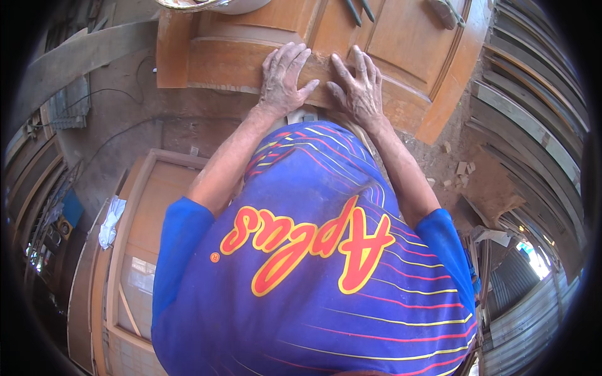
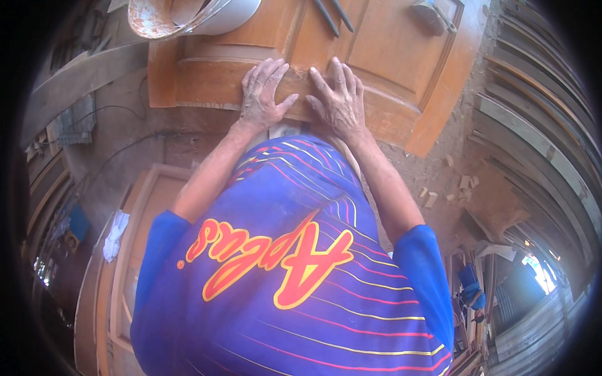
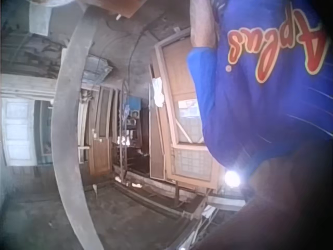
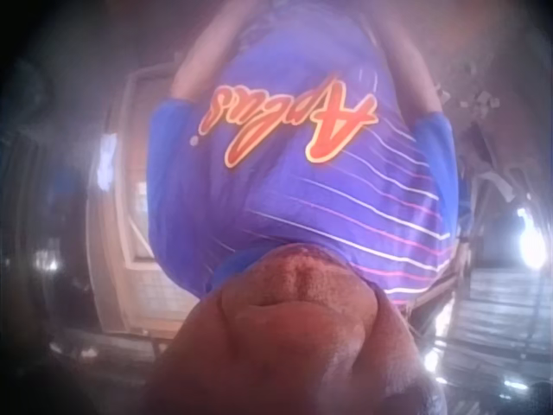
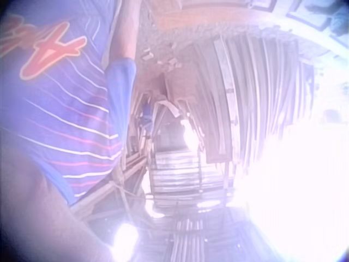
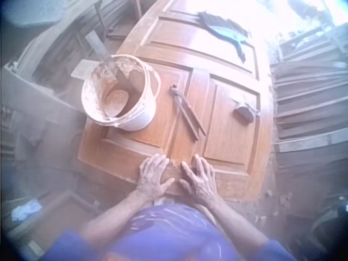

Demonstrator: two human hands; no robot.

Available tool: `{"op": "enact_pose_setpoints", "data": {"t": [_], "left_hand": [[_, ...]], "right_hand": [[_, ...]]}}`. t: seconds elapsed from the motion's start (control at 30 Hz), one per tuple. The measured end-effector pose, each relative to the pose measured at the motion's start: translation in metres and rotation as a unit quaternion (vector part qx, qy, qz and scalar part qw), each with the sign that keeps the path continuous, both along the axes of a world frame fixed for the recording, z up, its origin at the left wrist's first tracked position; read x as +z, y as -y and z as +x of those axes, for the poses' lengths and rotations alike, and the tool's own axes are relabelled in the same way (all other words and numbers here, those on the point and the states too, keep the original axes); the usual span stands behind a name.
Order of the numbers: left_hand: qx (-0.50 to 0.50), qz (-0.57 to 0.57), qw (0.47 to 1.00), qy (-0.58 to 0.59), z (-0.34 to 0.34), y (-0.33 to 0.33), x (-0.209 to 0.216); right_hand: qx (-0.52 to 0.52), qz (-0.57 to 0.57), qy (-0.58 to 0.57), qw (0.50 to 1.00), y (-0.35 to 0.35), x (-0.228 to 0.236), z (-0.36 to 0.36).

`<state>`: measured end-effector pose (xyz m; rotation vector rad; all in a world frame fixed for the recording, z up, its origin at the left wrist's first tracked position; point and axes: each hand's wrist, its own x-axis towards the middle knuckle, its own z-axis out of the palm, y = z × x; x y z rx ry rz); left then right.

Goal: The person takes putty from a container by hand and applies it onto the seams and edges of a wooden door, smoothing it along the surface with their fingers.

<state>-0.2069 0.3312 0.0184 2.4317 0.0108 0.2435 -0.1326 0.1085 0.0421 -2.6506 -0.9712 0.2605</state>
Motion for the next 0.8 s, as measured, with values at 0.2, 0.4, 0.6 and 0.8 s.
{"op": "enact_pose_setpoints", "data": {"t": [0.2, 0.4, 0.6, 0.8], "left_hand": [[0.024, -0.009, 1.000, 0.005, -0.004, -0.003, -0.004], [0.053, -0.075, 0.994, 0.060, -0.001, 0.005, -0.018], [-0.072, -0.255, 0.955, 0.129, -0.026, 0.064, 0.027], [-0.112, -0.293, 0.936, -0.163, -0.009, 0.102, 0.025]], "right_hand": [[0.013, 0.007, -0.007, 1.000, -0.006, 0.002, 0.001], [0.055, -0.030, 0.012, 0.998, -0.003, -0.002, 0.000], [0.141, -0.042, 0.055, 0.988, 0.027, -0.029, 0.008], [0.100, -0.075, 0.120, 0.985, 0.039, -0.028, 0.096]]}}
